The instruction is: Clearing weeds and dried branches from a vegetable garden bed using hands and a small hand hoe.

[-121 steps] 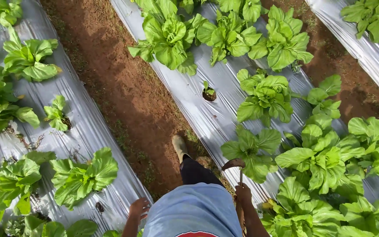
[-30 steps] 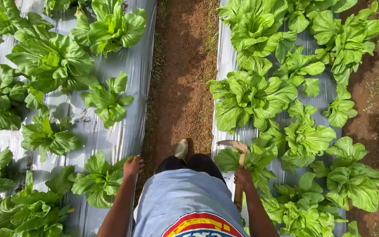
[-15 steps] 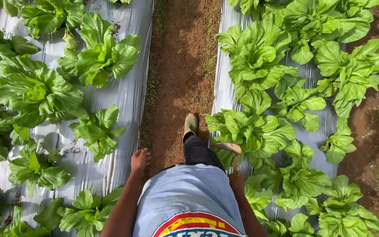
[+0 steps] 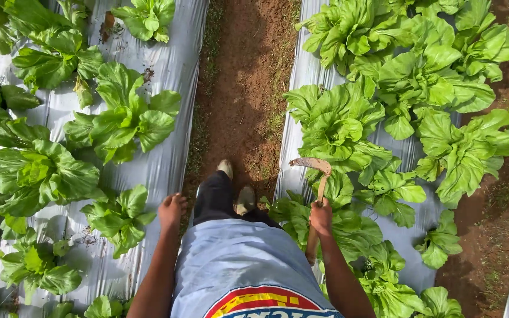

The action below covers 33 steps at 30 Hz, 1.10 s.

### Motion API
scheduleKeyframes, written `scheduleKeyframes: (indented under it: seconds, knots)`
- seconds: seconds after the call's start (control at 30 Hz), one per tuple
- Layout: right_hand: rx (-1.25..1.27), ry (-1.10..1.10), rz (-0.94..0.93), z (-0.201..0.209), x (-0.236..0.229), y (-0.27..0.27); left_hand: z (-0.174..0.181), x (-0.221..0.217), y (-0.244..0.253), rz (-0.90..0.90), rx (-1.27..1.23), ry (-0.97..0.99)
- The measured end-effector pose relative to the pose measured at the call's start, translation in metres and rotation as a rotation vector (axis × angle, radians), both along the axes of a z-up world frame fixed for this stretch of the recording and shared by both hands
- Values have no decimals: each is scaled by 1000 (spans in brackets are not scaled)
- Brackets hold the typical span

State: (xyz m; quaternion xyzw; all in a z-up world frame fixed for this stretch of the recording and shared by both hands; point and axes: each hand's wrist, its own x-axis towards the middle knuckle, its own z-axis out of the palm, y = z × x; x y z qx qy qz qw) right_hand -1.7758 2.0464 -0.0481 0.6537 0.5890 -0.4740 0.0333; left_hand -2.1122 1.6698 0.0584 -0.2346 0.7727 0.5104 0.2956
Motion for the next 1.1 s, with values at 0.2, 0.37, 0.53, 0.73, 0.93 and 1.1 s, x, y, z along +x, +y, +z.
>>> scheduleKeyframes:
  seconds: [0.2, 0.37, 0.53, 0.73, 0.93, 1.1]
  knots:
    - [-20, 5, -57, 13, -102, 48, -58, -83, 29, 84, -56, -19]
    - [-38, -75, -63, -3, -158, 83, -119, -176, 49, 105, -80, -126]
    - [-115, -58, -259, 35, -254, 116, -76, -331, 131, 308, 106, -39]
    - [-154, 14, -297, 55, -359, 174, 1, -498, 266, -631, -349, 212]
    - [-123, -35, -257, 36, -428, 247, 50, -576, 397, -1, 486, -138]
    - [-124, -94, -224, -22, -464, 338, -67, -605, 417, -1022, -395, 160]
